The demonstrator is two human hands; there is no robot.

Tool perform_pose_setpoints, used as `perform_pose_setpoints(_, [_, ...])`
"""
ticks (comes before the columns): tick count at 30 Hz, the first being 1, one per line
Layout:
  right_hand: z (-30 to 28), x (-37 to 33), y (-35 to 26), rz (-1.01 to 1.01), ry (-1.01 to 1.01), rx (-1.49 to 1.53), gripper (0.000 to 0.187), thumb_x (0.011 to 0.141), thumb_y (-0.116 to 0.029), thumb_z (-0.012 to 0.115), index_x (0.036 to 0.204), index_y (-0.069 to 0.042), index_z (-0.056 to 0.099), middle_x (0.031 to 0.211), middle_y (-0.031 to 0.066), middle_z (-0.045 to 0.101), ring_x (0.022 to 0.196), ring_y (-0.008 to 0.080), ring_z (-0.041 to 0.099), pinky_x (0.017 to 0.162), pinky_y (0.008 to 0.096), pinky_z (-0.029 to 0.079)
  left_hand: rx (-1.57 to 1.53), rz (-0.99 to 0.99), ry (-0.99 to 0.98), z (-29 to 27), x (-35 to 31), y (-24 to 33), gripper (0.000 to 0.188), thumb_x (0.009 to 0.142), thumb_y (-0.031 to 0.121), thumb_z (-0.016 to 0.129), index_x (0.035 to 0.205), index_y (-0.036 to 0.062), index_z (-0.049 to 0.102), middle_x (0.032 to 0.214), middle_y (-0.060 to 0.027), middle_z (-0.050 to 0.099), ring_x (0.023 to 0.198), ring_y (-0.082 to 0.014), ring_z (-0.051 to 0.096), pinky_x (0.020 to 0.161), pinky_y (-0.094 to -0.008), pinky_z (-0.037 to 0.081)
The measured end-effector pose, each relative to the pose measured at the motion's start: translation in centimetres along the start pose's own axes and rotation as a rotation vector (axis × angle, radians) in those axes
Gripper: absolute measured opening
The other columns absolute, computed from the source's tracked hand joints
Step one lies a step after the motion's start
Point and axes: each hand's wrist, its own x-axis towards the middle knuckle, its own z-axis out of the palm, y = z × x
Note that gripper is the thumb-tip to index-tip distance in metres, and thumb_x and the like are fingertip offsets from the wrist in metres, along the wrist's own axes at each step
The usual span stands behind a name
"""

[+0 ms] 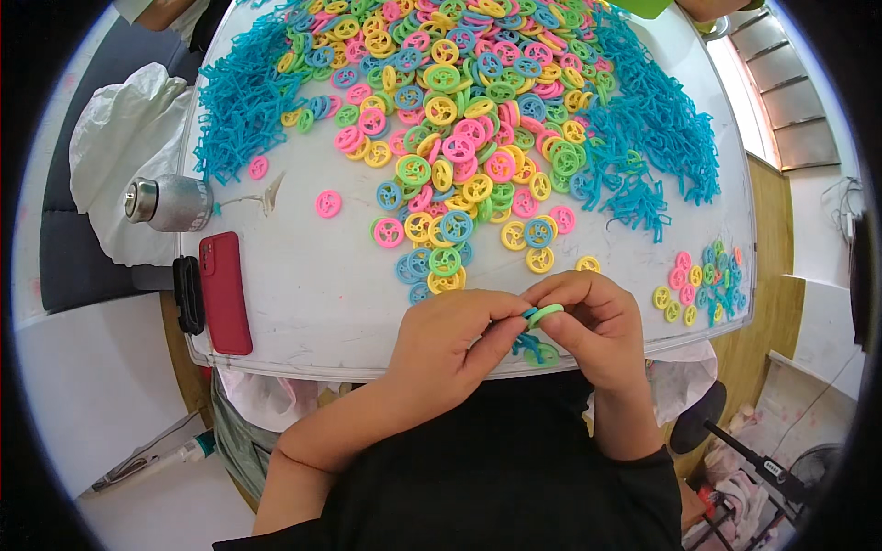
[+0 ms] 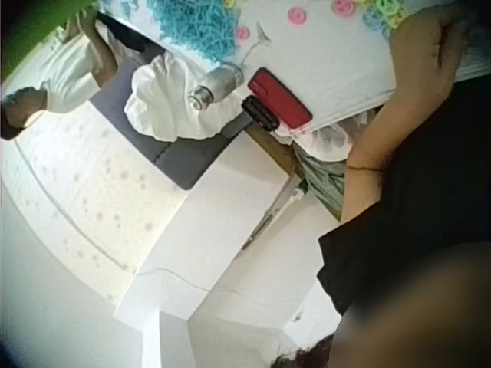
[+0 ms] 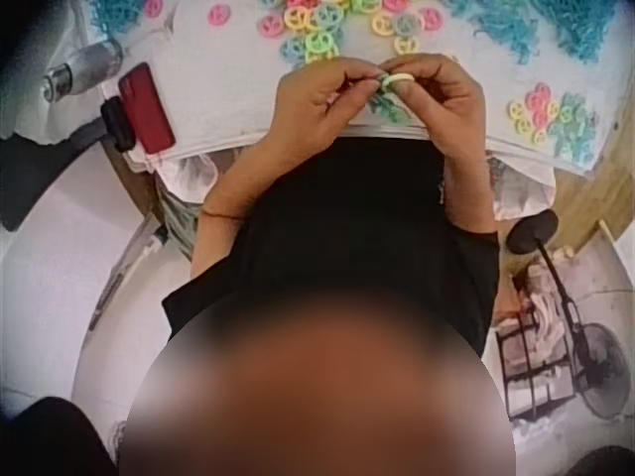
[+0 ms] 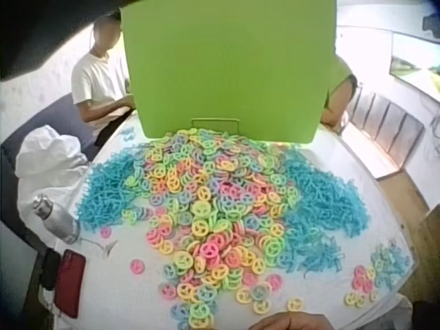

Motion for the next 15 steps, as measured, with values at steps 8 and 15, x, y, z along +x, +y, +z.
perform_pose_setpoints(8, [1.6,0.0,-0.7,0.159,0.17,0.124,0.009,0.093,-0.006,0.067,0.097,0.001,0.062,0.105,0.0176,0.07,0.094,0.0186,0.066,0.086,0.0316,0.051,0.329,0.419,0.209,1.3,0.0,-1.2,0.022,0.078,0.002,0.075,0.098,0.0038,0.065,0.086,-0.0086,0.068,0.073,-0.0258,0.067,0.062,-0.0352,0.052])
perform_pose_setpoints(15, [2.5,-0.4,-0.6,0.014,0.244,-0.384,0.013,0.096,-0.007,0.065,0.106,0.002,0.061,0.093,0.008,0.067,0.081,0.0096,0.062,0.071,0.0225,0.049,0.239,0.446,0.18,0.9,0.2,-1.7,0.028,0.074,0.0,0.08,0.095,0.0075,0.063,0.084,-0.0068,0.069,0.071,-0.0263,0.066,0.06,-0.0349,0.05])
